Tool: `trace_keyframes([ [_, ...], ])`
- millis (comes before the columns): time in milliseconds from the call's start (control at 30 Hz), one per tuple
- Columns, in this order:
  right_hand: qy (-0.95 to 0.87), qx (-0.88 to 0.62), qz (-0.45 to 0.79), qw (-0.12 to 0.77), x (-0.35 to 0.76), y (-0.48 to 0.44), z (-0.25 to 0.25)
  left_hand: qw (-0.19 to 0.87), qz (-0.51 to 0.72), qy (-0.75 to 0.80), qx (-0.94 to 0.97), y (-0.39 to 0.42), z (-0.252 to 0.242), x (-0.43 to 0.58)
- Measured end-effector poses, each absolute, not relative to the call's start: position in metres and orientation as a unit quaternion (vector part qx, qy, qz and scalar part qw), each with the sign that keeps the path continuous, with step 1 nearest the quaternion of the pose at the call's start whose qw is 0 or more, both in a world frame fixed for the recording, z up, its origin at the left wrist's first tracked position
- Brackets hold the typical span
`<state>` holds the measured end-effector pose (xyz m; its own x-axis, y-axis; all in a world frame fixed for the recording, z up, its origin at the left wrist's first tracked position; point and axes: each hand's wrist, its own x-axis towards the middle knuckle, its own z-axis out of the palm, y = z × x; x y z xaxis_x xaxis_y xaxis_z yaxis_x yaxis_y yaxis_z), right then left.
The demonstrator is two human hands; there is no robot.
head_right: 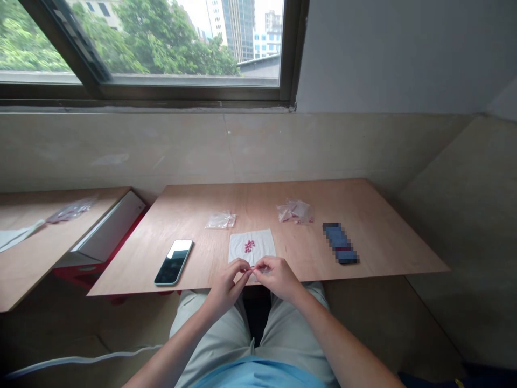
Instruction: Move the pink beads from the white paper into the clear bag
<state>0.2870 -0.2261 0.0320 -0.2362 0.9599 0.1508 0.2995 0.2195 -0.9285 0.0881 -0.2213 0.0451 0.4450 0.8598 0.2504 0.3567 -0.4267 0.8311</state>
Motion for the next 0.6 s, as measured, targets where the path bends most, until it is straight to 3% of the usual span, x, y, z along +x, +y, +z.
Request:
trace_keyframes([
  [600,-0.677,-0.484,0.382,0.403,0.311,-0.219,0.044,0.312,0.351,0.407,0.783,-0.207,0.062,0.074],
])
